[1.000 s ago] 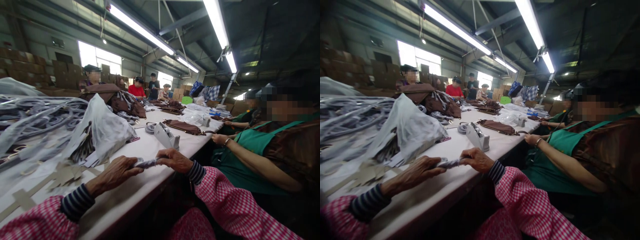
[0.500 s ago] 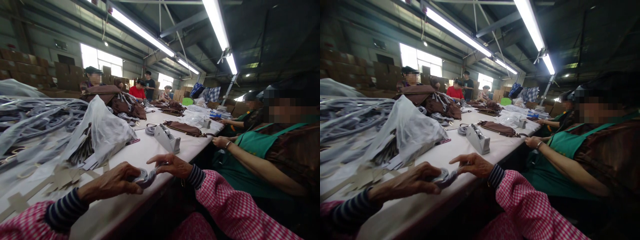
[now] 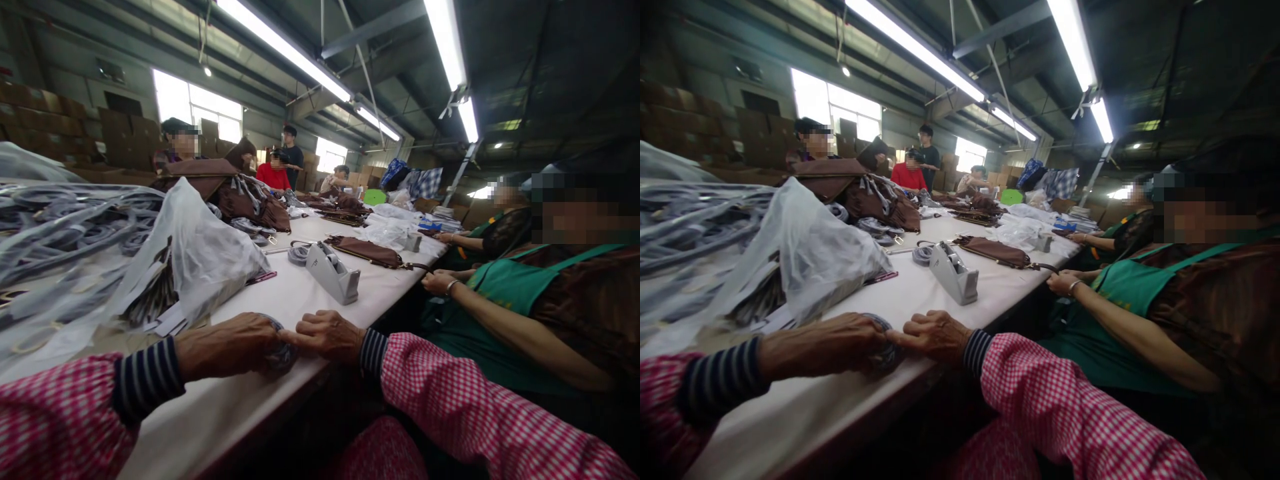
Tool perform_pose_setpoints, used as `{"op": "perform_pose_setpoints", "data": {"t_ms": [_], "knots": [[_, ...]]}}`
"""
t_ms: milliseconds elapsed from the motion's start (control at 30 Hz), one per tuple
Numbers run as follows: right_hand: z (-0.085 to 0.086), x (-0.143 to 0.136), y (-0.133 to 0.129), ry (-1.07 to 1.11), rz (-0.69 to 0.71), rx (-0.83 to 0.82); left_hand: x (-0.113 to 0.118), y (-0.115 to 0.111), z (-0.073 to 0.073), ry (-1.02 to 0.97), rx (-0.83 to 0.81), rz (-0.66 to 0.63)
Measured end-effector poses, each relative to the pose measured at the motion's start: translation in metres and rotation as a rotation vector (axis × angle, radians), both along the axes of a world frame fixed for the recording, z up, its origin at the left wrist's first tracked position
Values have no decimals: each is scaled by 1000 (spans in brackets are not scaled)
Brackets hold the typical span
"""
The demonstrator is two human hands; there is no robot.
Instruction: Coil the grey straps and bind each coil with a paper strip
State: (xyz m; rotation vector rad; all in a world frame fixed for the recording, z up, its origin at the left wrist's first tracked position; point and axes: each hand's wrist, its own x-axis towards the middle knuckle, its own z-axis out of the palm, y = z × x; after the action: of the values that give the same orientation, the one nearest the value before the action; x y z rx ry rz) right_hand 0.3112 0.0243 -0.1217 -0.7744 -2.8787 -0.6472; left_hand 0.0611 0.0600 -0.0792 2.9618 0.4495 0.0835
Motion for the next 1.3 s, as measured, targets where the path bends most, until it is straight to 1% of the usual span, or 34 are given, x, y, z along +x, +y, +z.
{"op": "perform_pose_setpoints", "data": {"t_ms": [100, 200, 233, 300, 367, 467, 567, 667, 733, 833, 933, 1033, 1100, 1167, 1233, 1300], "knots": [[6, -4, 0, -55, -1, -22, 5, -2, 0, 67, 52, 20], [13, -8, -1, -78, -24, -36, 6, -6, 7, 33, 170, 67], [15, -10, -2, -82, -35, -43, 5, -8, 9, 27, 171, 75], [17, -12, -4, -87, -56, -60, 3, -12, 11, 42, 91, 109], [17, -15, -5, -88, -71, -74, 2, -18, 4, 2, 15, 194], [15, -19, -5, -62, -87, -97, 0, -28, -17, -165, 21, 362], [13, -24, -4, -7, -104, -148, -3, -31, -37, -284, 9, 432], [15, -29, -3, 71, -136, -252, -10, -23, -47, -336, -108, 411], [18, -32, -2, 158, -179, -333, -16, -15, -50, -358, -174, 360], [23, -35, 3, 250, -260, -398, -27, -7, -51, -408, -197, 261], [25, -37, 10, 177, -273, -414, -38, -1, -47, -445, -240, 162], [23, -42, 14, 99, -267, -408, -43, 6, -40, -391, -316, 90], [21, -47, 14, 93, -289, -393, -41, 8, -37, -345, -330, 89], [19, -52, 13, 110, -323, -394, -36, 7, -37, -352, -292, 128], [19, -55, 10, 144, -346, -412, -30, 5, -39, -392, -241, 155], [21, -54, 7, 174, -339, -459, -26, 3, -42, -427, -215, 147]]}}
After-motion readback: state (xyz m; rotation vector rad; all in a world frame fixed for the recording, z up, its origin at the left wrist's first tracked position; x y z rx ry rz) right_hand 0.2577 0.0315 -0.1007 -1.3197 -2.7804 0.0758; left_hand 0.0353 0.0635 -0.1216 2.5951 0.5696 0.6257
